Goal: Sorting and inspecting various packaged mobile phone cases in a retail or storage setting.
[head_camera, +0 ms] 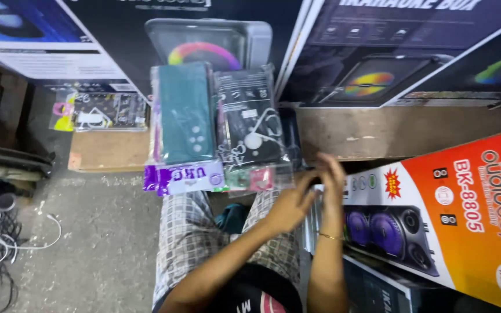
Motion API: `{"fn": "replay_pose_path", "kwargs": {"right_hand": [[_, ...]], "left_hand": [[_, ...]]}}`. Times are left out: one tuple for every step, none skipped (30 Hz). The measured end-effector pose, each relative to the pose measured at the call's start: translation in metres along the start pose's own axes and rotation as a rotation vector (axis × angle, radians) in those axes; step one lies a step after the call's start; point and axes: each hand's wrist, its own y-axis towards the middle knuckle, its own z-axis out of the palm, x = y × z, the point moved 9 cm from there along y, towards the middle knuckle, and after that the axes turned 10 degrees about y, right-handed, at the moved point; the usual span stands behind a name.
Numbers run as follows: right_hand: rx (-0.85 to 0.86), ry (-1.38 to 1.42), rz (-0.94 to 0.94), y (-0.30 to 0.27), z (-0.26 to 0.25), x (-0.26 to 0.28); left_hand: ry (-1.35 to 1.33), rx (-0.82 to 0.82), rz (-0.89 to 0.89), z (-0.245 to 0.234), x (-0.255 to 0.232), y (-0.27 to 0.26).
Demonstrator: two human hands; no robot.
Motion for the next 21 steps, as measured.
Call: {"fn": "replay_pose_path", "kwargs": {"right_hand": [[-0.004, 0.000, -0.003, 0.002, 0.000, -0.015], [-0.028, -0.002, 0.048, 0.000, 0.000, -0.035], [-0.051, -0.004, 0.100, -0.002, 0.001, -0.056], [-0.049, -0.001, 0.099, -0.001, 0.007, -0.059], [-0.088, -0.027, 0.153, -0.001, 0.010, -0.067], [-0.128, -0.055, 0.209, -0.002, 0.012, -0.074], [-0.125, -0.053, 0.209, 0.000, 0.010, -0.082], [-0.094, -0.176, 0.200, 0.000, 0.010, -0.090], [-0.062, -0.298, 0.190, 0.000, 0.010, -0.097], [-0.063, -0.298, 0.189, 0.000, 0.009, -0.099], [-0.052, -0.401, 0.146, 0.001, 0.010, -0.096], [-0.037, -0.505, 0.104, 0.001, 0.012, -0.094], [-0.036, -0.505, 0.103, 0.000, 0.012, -0.090], [-0.066, -0.532, 0.001, -0.003, 0.012, -0.076], [-0.095, -0.557, -0.102, -0.008, 0.012, -0.062], [-0.094, -0.554, -0.106, -0.009, 0.007, -0.060], [-0.147, -0.480, -0.103, -0.010, -0.003, -0.058], [-0.201, -0.406, -0.102, -0.011, -0.014, -0.055], [-0.200, -0.404, -0.108, -0.012, -0.026, -0.056], [-0.268, -0.193, -0.052, -0.015, -0.047, -0.062], [-0.332, 0.018, 0.004, -0.018, -0.066, -0.071]], "left_hand": [[-0.001, 0.004, 0.004, 0.014, 0.031, -0.001], [0.097, 0.064, -0.183, 0.032, 0.079, -0.008], [0.194, 0.125, -0.369, 0.047, 0.127, -0.019], [0.198, 0.123, -0.369, 0.057, 0.154, -0.023], [0.379, 0.122, -0.284, 0.065, 0.174, -0.025], [0.558, 0.120, -0.198, 0.074, 0.194, -0.028], [0.560, 0.118, -0.200, 0.070, 0.186, -0.025], [0.484, 0.037, -0.282, 0.058, 0.182, -0.024], [0.407, -0.045, -0.364, 0.047, 0.180, -0.025], [0.407, -0.044, -0.362, 0.048, 0.180, -0.023], [0.411, -0.087, -0.355, 0.045, 0.179, -0.022], [0.415, -0.132, -0.349, 0.042, 0.178, -0.021], [0.415, -0.133, -0.350, 0.040, 0.175, -0.020], [0.392, -0.116, -0.351, 0.040, 0.173, -0.021], [0.368, -0.100, -0.351, 0.040, 0.170, -0.022], [0.371, -0.103, -0.349, 0.035, 0.154, -0.018], [0.349, 0.016, -0.425, 0.039, 0.146, -0.017], [0.326, 0.137, -0.496, 0.043, 0.136, -0.016], [0.328, 0.133, -0.492, 0.042, 0.121, -0.017], [0.238, 0.037, -0.363, 0.037, 0.095, -0.014], [0.148, -0.054, -0.231, 0.031, 0.068, -0.014]]}}
